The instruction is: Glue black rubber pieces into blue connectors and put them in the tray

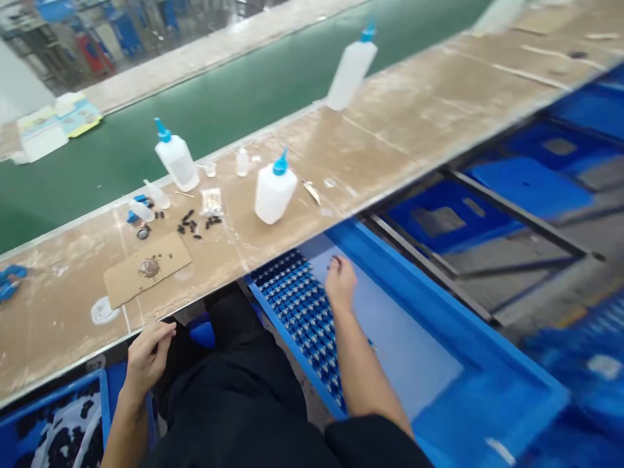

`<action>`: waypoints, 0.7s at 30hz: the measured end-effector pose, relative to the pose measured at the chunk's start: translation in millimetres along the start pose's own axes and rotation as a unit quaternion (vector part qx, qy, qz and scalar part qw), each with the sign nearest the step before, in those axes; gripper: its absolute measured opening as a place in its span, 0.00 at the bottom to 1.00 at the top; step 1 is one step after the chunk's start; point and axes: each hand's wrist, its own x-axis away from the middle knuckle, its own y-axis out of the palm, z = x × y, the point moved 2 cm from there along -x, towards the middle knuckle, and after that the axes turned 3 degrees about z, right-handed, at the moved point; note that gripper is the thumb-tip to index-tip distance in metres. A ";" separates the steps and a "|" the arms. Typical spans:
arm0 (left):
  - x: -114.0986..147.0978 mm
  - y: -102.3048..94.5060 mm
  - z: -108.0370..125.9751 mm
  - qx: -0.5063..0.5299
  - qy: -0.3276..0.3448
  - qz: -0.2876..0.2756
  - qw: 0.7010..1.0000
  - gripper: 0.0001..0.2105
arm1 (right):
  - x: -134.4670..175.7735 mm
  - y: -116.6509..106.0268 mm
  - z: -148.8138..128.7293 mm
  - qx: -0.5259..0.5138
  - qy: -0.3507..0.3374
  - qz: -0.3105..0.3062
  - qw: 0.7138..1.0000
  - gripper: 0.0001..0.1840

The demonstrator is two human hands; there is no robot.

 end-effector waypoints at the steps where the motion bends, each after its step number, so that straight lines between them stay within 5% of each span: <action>1: 6.0 -5.3 -3.4 -0.012 -0.020 0.025 0.999 0.15 | 11.9 -7.3 -11.7 -0.007 -0.021 0.024 0.999 0.28; 3: 18.3 -14.0 -11.1 -0.056 -0.060 0.067 0.994 0.11 | 36.9 -15.5 -45.6 -0.056 -0.114 0.063 0.990 0.24; 5: 27.5 -20.3 -17.1 -0.097 -0.082 0.083 0.988 0.08 | 61.8 -7.6 -94.0 -0.107 -0.268 -0.005 0.957 0.18; 8: 32.5 -29.2 -19.8 -0.098 -0.074 0.075 0.990 0.10 | 86.2 30.4 -175.4 -0.130 -0.433 -0.154 0.878 0.13; 12: 41.8 -46.8 -17.1 -0.111 -0.106 0.075 0.985 0.18 | 79.6 94.0 -251.0 -0.001 -0.507 -0.213 0.835 0.18; 17: 88.3 -67.6 -14.2 -0.146 -0.181 0.164 0.959 0.15 | 62.0 138.2 -262.5 0.121 -0.537 -0.251 0.797 0.18; 21: 121.8 -71.2 -12.4 -0.146 -0.252 0.148 0.945 0.15 | 47.4 153.6 -242.5 0.130 -0.549 -0.256 0.785 0.16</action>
